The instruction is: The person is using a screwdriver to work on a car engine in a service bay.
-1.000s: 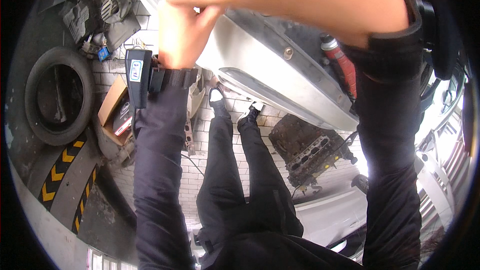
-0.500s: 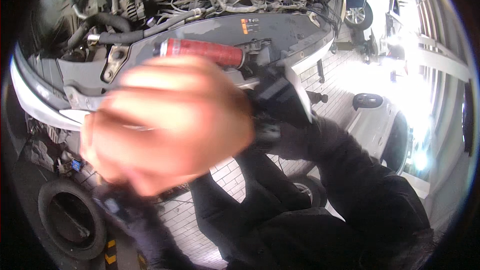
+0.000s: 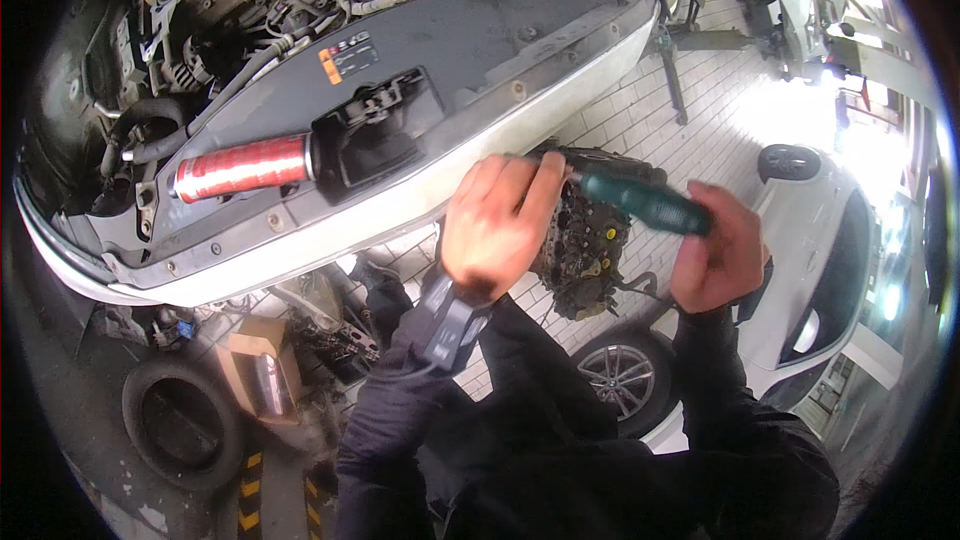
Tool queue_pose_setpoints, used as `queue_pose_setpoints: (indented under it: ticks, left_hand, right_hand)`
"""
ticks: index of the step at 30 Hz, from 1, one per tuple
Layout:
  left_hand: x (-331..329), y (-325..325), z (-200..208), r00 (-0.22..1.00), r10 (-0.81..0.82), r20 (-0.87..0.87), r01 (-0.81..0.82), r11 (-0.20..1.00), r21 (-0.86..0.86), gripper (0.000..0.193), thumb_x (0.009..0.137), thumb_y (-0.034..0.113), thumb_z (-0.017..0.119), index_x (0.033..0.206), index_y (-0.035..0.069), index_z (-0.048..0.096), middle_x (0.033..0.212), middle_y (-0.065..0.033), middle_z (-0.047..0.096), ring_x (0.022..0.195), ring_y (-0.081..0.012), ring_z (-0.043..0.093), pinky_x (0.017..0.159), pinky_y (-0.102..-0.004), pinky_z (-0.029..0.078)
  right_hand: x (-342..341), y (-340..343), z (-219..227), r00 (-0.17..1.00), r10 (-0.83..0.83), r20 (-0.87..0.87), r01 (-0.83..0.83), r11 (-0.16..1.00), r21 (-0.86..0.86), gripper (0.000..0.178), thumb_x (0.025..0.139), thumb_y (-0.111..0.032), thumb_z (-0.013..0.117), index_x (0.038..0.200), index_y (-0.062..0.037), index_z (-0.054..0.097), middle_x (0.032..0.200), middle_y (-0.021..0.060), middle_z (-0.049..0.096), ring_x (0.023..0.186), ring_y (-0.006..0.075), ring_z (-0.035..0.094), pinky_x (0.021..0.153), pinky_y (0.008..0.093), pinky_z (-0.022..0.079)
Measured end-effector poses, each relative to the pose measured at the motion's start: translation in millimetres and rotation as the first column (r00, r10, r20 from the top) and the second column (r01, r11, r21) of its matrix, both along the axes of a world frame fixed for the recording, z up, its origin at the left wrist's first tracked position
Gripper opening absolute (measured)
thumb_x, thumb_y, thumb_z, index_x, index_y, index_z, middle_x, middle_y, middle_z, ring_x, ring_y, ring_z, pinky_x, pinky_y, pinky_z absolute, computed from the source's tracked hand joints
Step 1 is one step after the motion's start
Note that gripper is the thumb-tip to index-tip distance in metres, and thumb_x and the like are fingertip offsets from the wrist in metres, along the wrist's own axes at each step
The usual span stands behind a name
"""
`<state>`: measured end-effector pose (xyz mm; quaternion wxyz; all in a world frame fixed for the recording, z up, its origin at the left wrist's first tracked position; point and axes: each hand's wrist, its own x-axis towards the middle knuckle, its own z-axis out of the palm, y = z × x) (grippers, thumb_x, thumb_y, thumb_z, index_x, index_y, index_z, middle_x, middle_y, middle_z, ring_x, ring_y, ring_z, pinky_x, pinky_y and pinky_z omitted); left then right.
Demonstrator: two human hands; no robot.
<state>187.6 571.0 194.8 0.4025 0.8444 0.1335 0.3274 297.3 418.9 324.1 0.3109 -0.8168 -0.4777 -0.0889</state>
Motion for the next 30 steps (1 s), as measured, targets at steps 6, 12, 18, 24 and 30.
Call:
queue_pose_setpoints:
  ticks: [6, 12, 18, 24, 30]
  left_hand:
    - [64, -25, -19, 0.988, 0.128, -0.081, -0.132, 0.990, -0.047, 0.025, 0.084, -0.001, 0.073, 0.108, 0.005, 0.070, 0.083, -0.0091, 0.062, 0.077, -0.0273, 0.060, 0.070, -0.0376, 0.050]
    - [78, -33, -33, 0.972, 0.218, -0.086, -0.225, 0.971, -0.076, 0.034, 0.084, -0.005, 0.070, 0.117, 0.005, 0.069, 0.086, -0.0101, 0.064, 0.077, -0.0272, 0.061, 0.071, -0.0373, 0.051]
    - [71, -32, -41, 0.983, 0.149, -0.107, -0.161, 0.980, -0.120, 0.037, 0.082, -0.004, 0.070, 0.119, 0.001, 0.066, 0.094, -0.0133, 0.065, 0.082, -0.0308, 0.062, 0.075, -0.0397, 0.052]
    - [75, -24, -44, 0.980, 0.172, -0.098, -0.181, 0.979, -0.095, 0.028, 0.084, -0.003, 0.073, 0.111, 0.004, 0.069, 0.082, -0.0090, 0.064, 0.073, -0.0261, 0.060, 0.068, -0.0367, 0.050]
    - [76, -11, -40, 0.977, 0.185, -0.106, -0.201, 0.966, -0.162, 0.026, 0.084, -0.002, 0.072, 0.109, 0.006, 0.069, 0.081, -0.0092, 0.065, 0.072, -0.0273, 0.060, 0.068, -0.0369, 0.051]
  right_hand:
    - [55, -14, -24, 0.996, 0.036, -0.080, -0.041, 0.997, -0.059, 0.026, 0.086, -0.005, 0.061, 0.110, 0.0019, 0.066, 0.095, 0.0117, 0.071, 0.065, 0.0193, 0.063, 0.057, 0.0286, 0.050]
    - [73, -21, -41, 0.995, 0.071, -0.066, -0.078, 0.991, -0.110, 0.028, 0.086, -0.006, 0.063, 0.113, 0.0012, 0.064, 0.092, 0.0118, 0.069, 0.064, 0.0239, 0.063, 0.058, 0.0318, 0.052]
    - [75, -18, -45, 0.987, 0.162, 0.000, -0.161, 0.980, -0.113, 0.029, 0.087, -0.007, 0.063, 0.114, 0.0029, 0.062, 0.091, 0.0140, 0.069, 0.065, 0.0269, 0.065, 0.060, 0.0336, 0.054]
    - [70, 3, -22, 0.996, 0.058, -0.071, -0.073, 0.968, -0.241, 0.028, 0.086, -0.005, 0.071, 0.113, 0.0009, 0.064, 0.090, 0.0121, 0.070, 0.065, 0.0259, 0.065, 0.060, 0.0340, 0.053]
    - [82, 55, -17, 0.989, 0.144, 0.030, -0.135, 0.970, -0.201, 0.030, 0.082, 0.001, 0.075, 0.110, -0.0012, 0.066, 0.091, 0.0103, 0.069, 0.073, 0.0263, 0.066, 0.062, 0.0356, 0.054]
